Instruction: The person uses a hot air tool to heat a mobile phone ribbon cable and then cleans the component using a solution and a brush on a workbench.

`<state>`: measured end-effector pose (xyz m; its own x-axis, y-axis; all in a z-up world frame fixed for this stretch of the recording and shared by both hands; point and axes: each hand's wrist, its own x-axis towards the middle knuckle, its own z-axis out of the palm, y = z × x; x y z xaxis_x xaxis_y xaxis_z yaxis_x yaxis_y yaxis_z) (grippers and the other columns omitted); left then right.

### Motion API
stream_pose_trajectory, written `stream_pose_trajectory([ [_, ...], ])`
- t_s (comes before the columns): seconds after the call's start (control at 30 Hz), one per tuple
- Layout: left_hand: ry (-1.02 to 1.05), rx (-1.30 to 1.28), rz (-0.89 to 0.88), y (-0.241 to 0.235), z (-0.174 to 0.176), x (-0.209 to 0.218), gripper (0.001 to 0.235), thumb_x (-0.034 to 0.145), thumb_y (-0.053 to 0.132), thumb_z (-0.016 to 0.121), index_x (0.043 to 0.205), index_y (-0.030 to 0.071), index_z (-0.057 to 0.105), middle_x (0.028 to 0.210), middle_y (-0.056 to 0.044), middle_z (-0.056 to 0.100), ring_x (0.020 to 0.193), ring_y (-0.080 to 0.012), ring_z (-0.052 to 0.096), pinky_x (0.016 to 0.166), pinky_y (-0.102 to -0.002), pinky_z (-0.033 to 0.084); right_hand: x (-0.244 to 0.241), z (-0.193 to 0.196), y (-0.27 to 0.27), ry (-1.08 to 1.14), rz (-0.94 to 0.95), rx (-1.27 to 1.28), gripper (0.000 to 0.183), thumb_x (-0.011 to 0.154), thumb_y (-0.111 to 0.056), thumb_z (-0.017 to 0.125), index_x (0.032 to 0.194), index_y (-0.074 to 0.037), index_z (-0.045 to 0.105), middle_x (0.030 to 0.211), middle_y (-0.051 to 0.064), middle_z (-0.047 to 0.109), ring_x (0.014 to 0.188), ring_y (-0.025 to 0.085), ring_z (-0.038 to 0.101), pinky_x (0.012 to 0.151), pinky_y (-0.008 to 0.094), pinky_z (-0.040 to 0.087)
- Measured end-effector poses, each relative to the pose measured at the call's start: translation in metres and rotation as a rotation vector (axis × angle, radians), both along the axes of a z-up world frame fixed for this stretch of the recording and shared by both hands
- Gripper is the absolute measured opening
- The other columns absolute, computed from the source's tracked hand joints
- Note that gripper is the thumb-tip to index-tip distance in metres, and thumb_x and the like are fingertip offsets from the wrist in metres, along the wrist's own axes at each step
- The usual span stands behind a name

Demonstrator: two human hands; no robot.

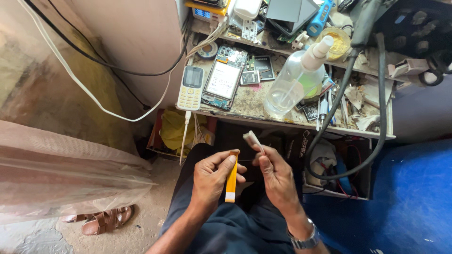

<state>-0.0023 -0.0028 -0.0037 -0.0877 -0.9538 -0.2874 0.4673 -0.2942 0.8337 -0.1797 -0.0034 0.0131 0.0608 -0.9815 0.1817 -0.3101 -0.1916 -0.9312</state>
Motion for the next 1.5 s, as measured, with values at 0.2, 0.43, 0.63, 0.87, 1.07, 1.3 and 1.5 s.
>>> stream_pose_trajectory([
  [0.2, 0.043, 0.036, -0.062, 0.001, 0.0, -0.001, 0.027, 0.099, 0.014, 0.062, 0.118, -0.002, 0.073, 0.082, -0.012, 0.076, 0.061, -0.0127, 0.071, 0.057, -0.025, 0.058, 0.0, 0.016, 0.004, 0.57, -0.035, -0.465, 0.039, 0.088, -0.007, 0.074, 0.126, -0.012, 0.072, 0.083, 0.006, 0.067, 0.076, 0.024, 0.061, 0.069, 0.035, 0.051],
  [0.43, 0.09, 0.049, -0.046, 0.001, -0.001, 0.004, 0.025, 0.099, 0.014, 0.062, 0.115, -0.002, 0.072, 0.081, -0.012, 0.076, 0.061, -0.0124, 0.071, 0.056, -0.026, 0.058, 0.003, 0.026, -0.003, 0.661, -0.028, -0.531, 0.042, 0.084, -0.004, 0.076, 0.124, -0.015, 0.073, 0.08, 0.003, 0.067, 0.074, 0.024, 0.062, 0.065, 0.036, 0.051],
  [0.63, 0.071, 0.055, -0.078, 0.002, -0.003, 0.003, 0.024, 0.099, 0.014, 0.062, 0.111, -0.004, 0.071, 0.08, -0.012, 0.076, 0.059, -0.0127, 0.07, 0.053, -0.027, 0.058, 0.009, 0.024, -0.006, 0.665, 0.003, -0.582, 0.042, 0.083, -0.005, 0.077, 0.123, -0.016, 0.073, 0.081, 0.002, 0.067, 0.074, 0.024, 0.061, 0.064, 0.037, 0.05],
  [0.87, 0.055, 0.074, -0.114, -0.001, 0.001, 0.008, 0.023, 0.099, 0.015, 0.063, 0.112, -0.002, 0.072, 0.079, -0.011, 0.075, 0.058, -0.0126, 0.07, 0.052, -0.026, 0.056, 0.004, 0.03, -0.01, 0.719, -0.002, -0.601, 0.042, 0.08, -0.004, 0.077, 0.12, -0.015, 0.074, 0.08, 0.002, 0.067, 0.074, 0.024, 0.062, 0.065, 0.037, 0.05],
  [1.07, 0.083, 0.097, -0.103, -0.002, 0.006, 0.012, 0.024, 0.098, 0.015, 0.062, 0.113, -0.001, 0.073, 0.078, -0.011, 0.075, 0.057, -0.0128, 0.07, 0.05, -0.027, 0.056, -0.001, 0.034, -0.016, 0.705, 0.012, -0.578, 0.041, 0.083, -0.004, 0.078, 0.122, -0.015, 0.074, 0.081, 0.001, 0.067, 0.073, 0.022, 0.062, 0.065, 0.035, 0.05],
  [1.3, 0.079, 0.006, -0.104, -0.002, -0.005, 0.015, 0.027, 0.1, 0.013, 0.063, 0.116, -0.006, 0.072, 0.081, -0.012, 0.076, 0.061, -0.013, 0.071, 0.056, -0.025, 0.057, 0.001, 0.031, -0.017, 0.713, 0.047, -0.603, 0.039, 0.082, -0.006, 0.078, 0.12, -0.015, 0.074, 0.079, 0.001, 0.067, 0.074, 0.022, 0.062, 0.064, 0.035, 0.05],
  [1.5, 0.065, 0.044, -0.093, -0.006, -0.001, 0.016, 0.028, 0.098, 0.013, 0.064, 0.12, -0.003, 0.071, 0.079, -0.012, 0.076, 0.059, -0.0133, 0.071, 0.057, -0.025, 0.057, -0.018, 0.032, -0.016, 0.738, -0.019, -0.565, 0.038, 0.083, -0.005, 0.078, 0.12, -0.015, 0.075, 0.079, 0.002, 0.067, 0.073, 0.021, 0.061, 0.064, 0.035, 0.05],
])
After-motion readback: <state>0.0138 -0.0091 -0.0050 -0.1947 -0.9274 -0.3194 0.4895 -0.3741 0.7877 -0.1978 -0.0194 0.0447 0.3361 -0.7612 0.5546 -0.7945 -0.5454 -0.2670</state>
